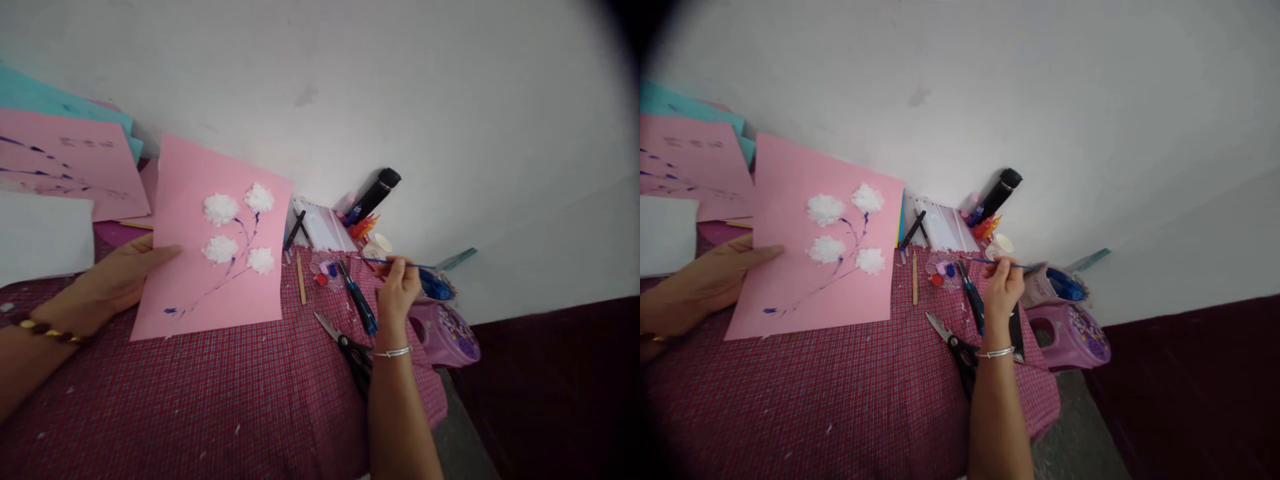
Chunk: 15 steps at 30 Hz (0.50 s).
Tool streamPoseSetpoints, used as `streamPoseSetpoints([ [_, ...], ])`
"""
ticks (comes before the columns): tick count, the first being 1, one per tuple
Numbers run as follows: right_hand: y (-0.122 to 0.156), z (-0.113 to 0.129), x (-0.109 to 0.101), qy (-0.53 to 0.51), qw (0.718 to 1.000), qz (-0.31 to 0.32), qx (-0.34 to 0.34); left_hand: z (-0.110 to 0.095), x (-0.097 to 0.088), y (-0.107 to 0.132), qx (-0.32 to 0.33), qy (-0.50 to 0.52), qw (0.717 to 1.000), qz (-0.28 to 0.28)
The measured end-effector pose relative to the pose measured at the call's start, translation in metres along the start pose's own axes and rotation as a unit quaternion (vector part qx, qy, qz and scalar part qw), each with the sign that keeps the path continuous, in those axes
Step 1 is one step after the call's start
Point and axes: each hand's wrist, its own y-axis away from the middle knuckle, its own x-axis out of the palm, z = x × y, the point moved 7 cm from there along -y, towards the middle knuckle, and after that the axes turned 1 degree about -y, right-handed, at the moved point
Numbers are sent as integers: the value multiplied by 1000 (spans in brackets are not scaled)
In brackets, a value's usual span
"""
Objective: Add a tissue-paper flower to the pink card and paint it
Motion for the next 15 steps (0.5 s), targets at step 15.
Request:
streamPoseSetpoints([
  [15, 22, -50, 26, 85, 993, 88, 2, 34, 34, 13, -35, -66, 995, 65],
])
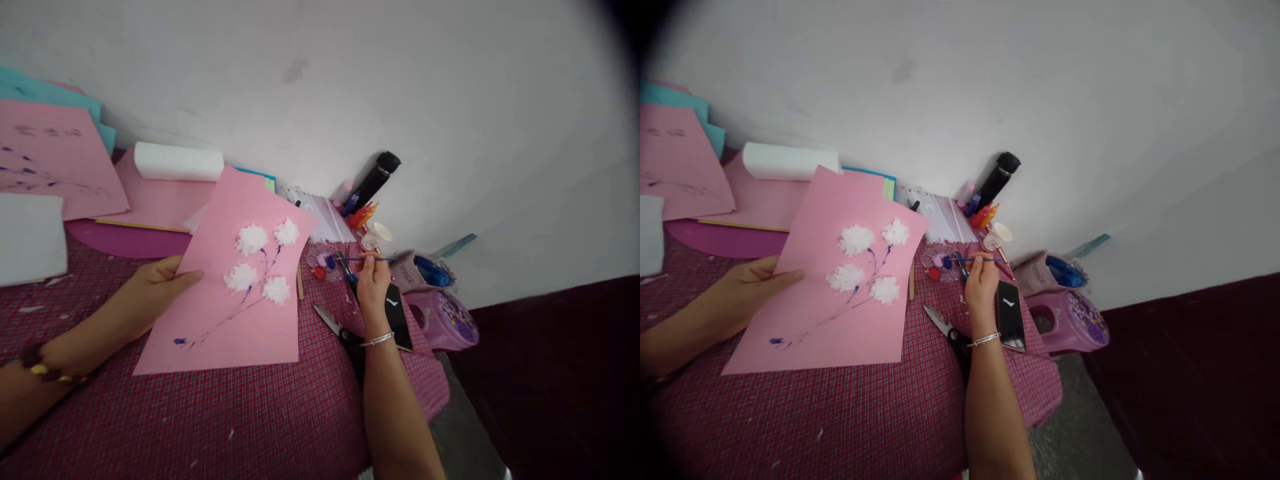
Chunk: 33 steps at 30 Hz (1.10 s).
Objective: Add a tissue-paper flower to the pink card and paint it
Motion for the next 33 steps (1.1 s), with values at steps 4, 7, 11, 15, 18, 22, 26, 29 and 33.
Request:
streamPoseSetpoints([
  [4, 2, 0, 3, -2, 1000, 9, 4, 2, -2, -2, 4, -3, 1000, -5],
  [7, 2, -2, 4, -4, 1000, 10, 6, 3, -2, -3, 1, 10, 1000, -6],
  [11, 2, -5, 5, -5, 1000, 9, 9, 4, -2, -3, 3, 26, 1000, 1],
  [15, 1, -5, 4, -1, 1000, 11, 11, 4, -2, -3, 2, 23, 1000, 4],
  [18, 1, -3, 1, -5, 1000, 0, 14, 4, -2, -2, -1, 26, 1000, 3],
  [22, 0, -4, -1, -14, 1000, -7, 23, 4, -2, -2, 2, 18, 1000, 11],
  [26, 0, -7, -1, -37, 998, -17, 40, 5, -3, -4, 9, 30, 999, 12],
  [29, 0, -10, -2, -72, 995, -36, 61, 7, -3, -6, 9, 43, 999, 17],
  [33, 0, -17, -7, -153, 979, -78, 106, 7, -1, -7, 3, 69, 997, 31],
])
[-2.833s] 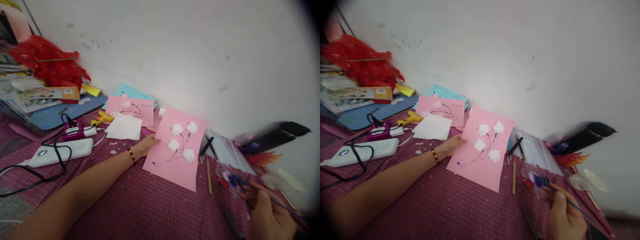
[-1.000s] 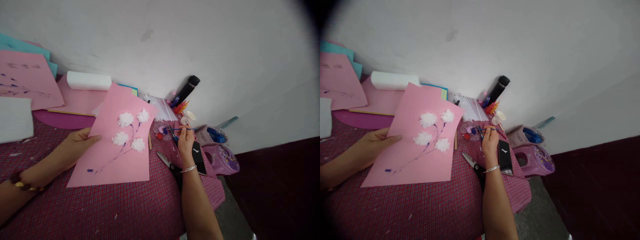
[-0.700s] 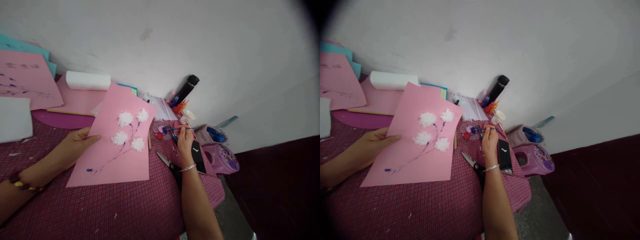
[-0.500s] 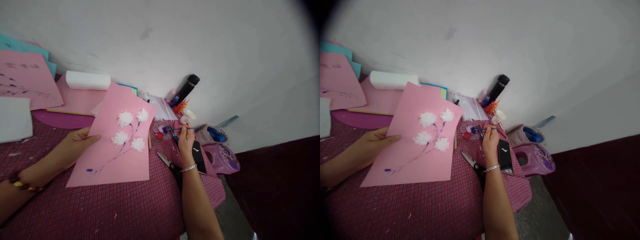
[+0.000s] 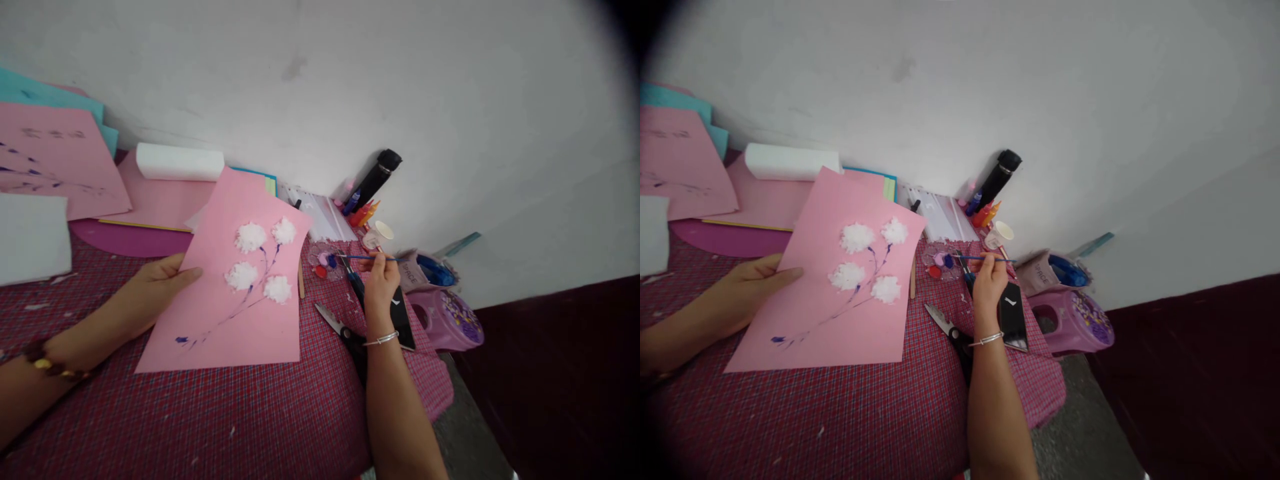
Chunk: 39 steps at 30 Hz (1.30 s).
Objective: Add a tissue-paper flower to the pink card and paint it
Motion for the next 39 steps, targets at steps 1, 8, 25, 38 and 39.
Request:
streamPoseSetpoints([
  [1, -1, -2, -2, -25, 999, -12, 15, -1, 1, 0, 0, 7, 1000, 3],
  [8, -3, -18, -4, -170, 978, -13, 120, -5, 4, 3, 0, 42, 999, 25],
  [25, 55, 78, 20, -147, 983, 72, -87, -8, 9, 3, -1, 80, 994, 72],
  [38, 78, 73, 48, -55, 968, 188, -156, -7, 12, 4, -8, 73, 995, 71],
  [39, 79, 73, 50, -55, 968, 188, -154, -7, 12, 5, -8, 72, 995, 70],
])
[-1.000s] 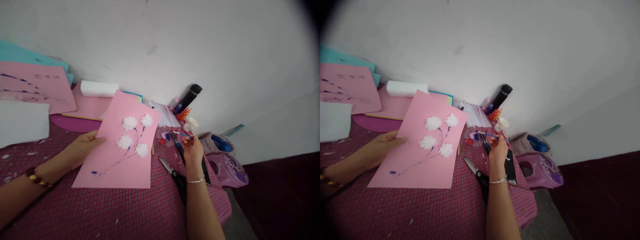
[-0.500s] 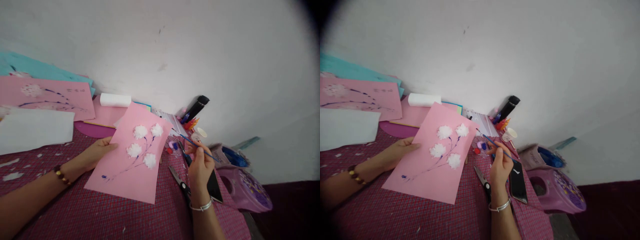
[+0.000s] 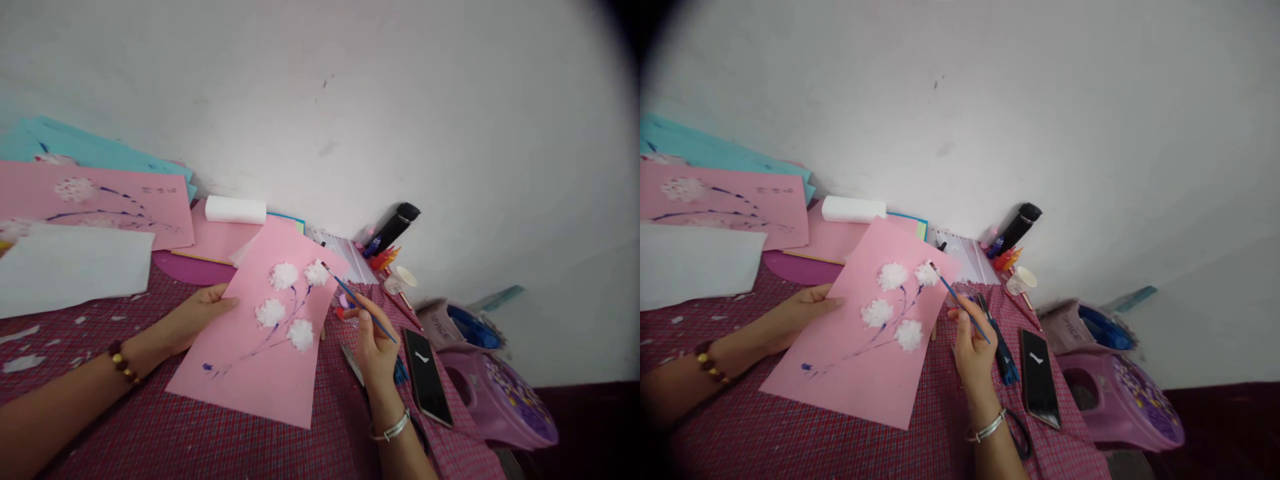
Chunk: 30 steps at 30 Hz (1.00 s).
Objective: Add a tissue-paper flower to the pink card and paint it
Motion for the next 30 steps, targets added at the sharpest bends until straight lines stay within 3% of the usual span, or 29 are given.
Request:
streamPoseSetpoints([
  [7, -2, -10, 3, -22, 997, -24, 63, -1, 1, 1, 2, 3, 1000, 16],
  [11, -1, -4, -1, -33, 998, -35, 48, -1, 1, 2, 1, 2, 1000, 11],
  [18, 2, -5, 6, -30, 998, 4, 54, -2, 4, 4, -1, 10, 1000, 9],
  [30, -1, -9, -3, -55, 995, -54, 69, -1, 1, 2, 0, 20, 1000, 13],
])
